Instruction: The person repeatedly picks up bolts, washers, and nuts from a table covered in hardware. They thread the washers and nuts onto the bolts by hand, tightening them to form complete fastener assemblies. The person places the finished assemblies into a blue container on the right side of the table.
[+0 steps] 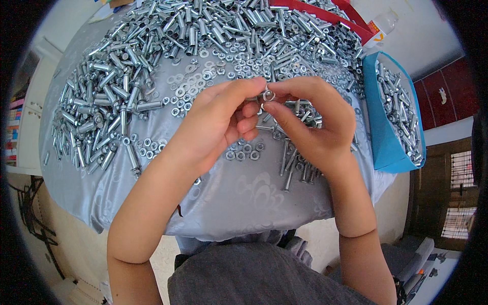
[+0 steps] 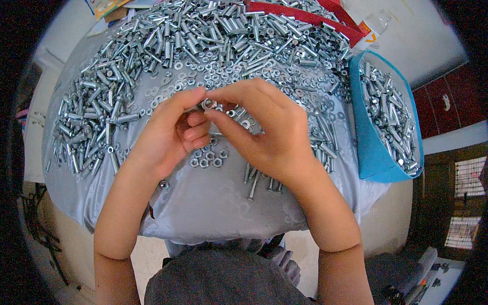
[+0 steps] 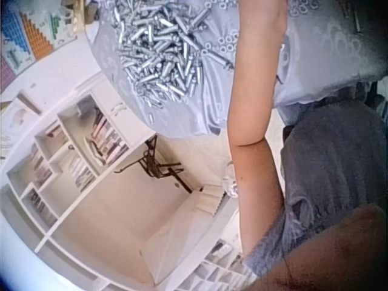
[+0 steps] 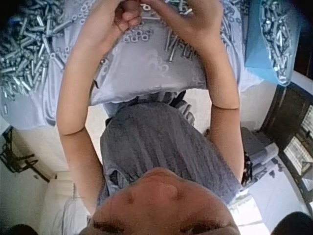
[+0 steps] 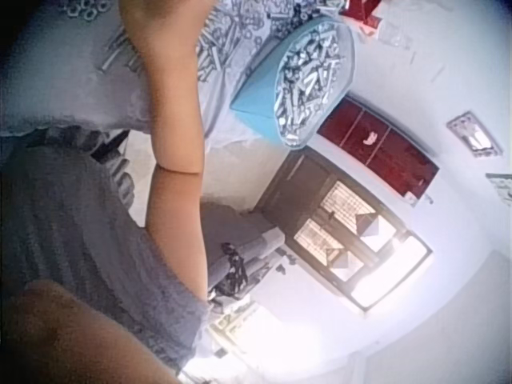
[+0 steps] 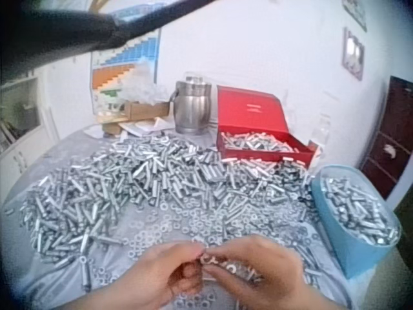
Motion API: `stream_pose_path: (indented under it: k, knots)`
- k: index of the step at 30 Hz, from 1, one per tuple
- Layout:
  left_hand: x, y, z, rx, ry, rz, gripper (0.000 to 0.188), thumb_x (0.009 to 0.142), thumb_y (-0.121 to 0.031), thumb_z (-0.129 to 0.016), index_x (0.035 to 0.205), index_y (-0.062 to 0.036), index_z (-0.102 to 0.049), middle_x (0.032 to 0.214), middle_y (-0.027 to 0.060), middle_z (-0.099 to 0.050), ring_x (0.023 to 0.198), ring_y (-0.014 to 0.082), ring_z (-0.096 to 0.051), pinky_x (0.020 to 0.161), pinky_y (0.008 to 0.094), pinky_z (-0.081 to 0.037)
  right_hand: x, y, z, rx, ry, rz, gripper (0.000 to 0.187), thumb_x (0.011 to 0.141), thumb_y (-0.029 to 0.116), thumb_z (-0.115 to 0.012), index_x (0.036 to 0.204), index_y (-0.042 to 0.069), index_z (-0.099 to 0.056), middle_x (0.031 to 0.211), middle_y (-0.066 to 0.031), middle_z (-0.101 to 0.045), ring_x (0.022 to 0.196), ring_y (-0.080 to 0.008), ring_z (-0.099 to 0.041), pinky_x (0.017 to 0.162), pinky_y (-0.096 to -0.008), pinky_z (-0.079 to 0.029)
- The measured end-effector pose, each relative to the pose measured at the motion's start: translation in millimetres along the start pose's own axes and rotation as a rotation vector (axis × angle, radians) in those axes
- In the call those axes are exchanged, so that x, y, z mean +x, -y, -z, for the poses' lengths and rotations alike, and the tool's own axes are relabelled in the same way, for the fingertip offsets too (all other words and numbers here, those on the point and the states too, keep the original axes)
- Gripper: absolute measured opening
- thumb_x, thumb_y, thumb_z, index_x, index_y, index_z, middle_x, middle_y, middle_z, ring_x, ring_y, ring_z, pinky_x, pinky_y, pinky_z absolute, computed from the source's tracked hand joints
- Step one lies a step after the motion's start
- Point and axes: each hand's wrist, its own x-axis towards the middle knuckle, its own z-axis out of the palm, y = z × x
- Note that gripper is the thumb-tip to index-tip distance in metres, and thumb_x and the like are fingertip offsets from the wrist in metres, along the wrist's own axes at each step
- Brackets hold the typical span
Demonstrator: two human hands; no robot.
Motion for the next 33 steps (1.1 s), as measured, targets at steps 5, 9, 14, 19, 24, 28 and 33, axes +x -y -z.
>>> stream_pose_path:
  k: [5,9,14,19,24,28,33]
  knots:
    - [1.3,-0.2,3.3,-0.014,0.005,0.018,0.019,0.081,-0.026,-0.054,0.075,-0.0087,-0.05,0.056,-0.0035,-0.04,0.048,0.0068,-0.035,0.048,0.0226,-0.032,0.8,-0.8,2.2,-0.003,0.01,0.001,0.021,0.067,0.001,-0.067,0.087,0.003,-0.061,0.081,-0.009,-0.061,0.071,-0.0205,-0.06,0.062,-0.027,-0.048]
    - [0.0,0.3,4.0,0.005,0.004,-0.008,0.019,0.08,-0.026,-0.054,0.077,-0.0074,-0.053,0.056,-0.0025,-0.04,0.048,0.0083,-0.036,0.048,0.024,-0.033,0.3,0.6,1.7,0.053,0.036,-0.011,0.02,0.068,0.001,-0.066,0.088,0.003,-0.061,0.081,-0.0089,-0.061,0.072,-0.0195,-0.06,0.063,-0.0268,-0.048]
    - [2.0,0.7,8.1,-0.031,0.058,-0.04,0.022,0.08,-0.025,-0.056,0.075,-0.004,-0.054,0.058,0.0003,-0.045,0.05,0.0112,-0.043,0.048,0.0253,-0.037,-0.1,2.3,-0.7,0.138,0.019,-0.09,0.019,0.068,0.001,-0.067,0.087,0.003,-0.063,0.081,-0.0082,-0.062,0.072,-0.017,-0.059,0.063,-0.0262,-0.047]
    - [2.0,1.8,7.0,-0.035,0.11,-0.049,0.029,0.083,-0.032,-0.052,0.078,-0.0035,-0.056,0.06,0.002,-0.048,0.049,0.01,-0.042,0.047,0.0246,-0.035,-1.9,2.6,-2.8,0.233,0.003,-0.102,0.018,0.067,0.001,-0.068,0.084,0.003,-0.064,0.08,-0.0077,-0.061,0.071,-0.0161,-0.059,0.063,-0.0253,-0.047]
    - [4.0,9.5,7.7,0.074,0.194,-0.048,0.039,0.086,-0.044,-0.044,0.085,-0.0061,-0.056,0.07,0.004,-0.055,0.051,0.0086,-0.041,0.046,0.0231,-0.033,-3.3,3.4,-0.8,0.281,0.057,-0.049,0.022,0.067,-0.001,-0.068,0.088,-0.002,-0.061,0.084,-0.0087,-0.059,0.076,-0.0151,-0.054,0.065,-0.024,-0.043]
    - [3.0,7.9,3.5,0.112,0.153,-0.017,0.048,0.085,-0.052,-0.04,0.082,-0.0068,-0.055,0.07,0.0022,-0.053,0.051,0.0074,-0.041,0.045,0.0215,-0.031,-0.5,4.6,-1.9,0.22,-0.008,-0.026,0.021,0.065,0.002,-0.07,0.085,0.003,-0.063,0.079,-0.0067,-0.062,0.069,-0.0158,-0.058,0.061,-0.0249,-0.046]
    - [1.8,7.2,1.7,0.08,0.124,0.043,0.054,0.083,-0.06,-0.034,0.074,-0.0094,-0.051,0.068,0.0003,-0.05,0.051,0.0063,-0.039,0.044,0.0199,-0.029,-0.7,6.5,-4.1,0.234,-0.02,-0.014,0.021,0.064,0.002,-0.07,0.084,0.003,-0.063,0.078,-0.0064,-0.061,0.07,-0.0156,-0.058,0.06,-0.0248,-0.046]
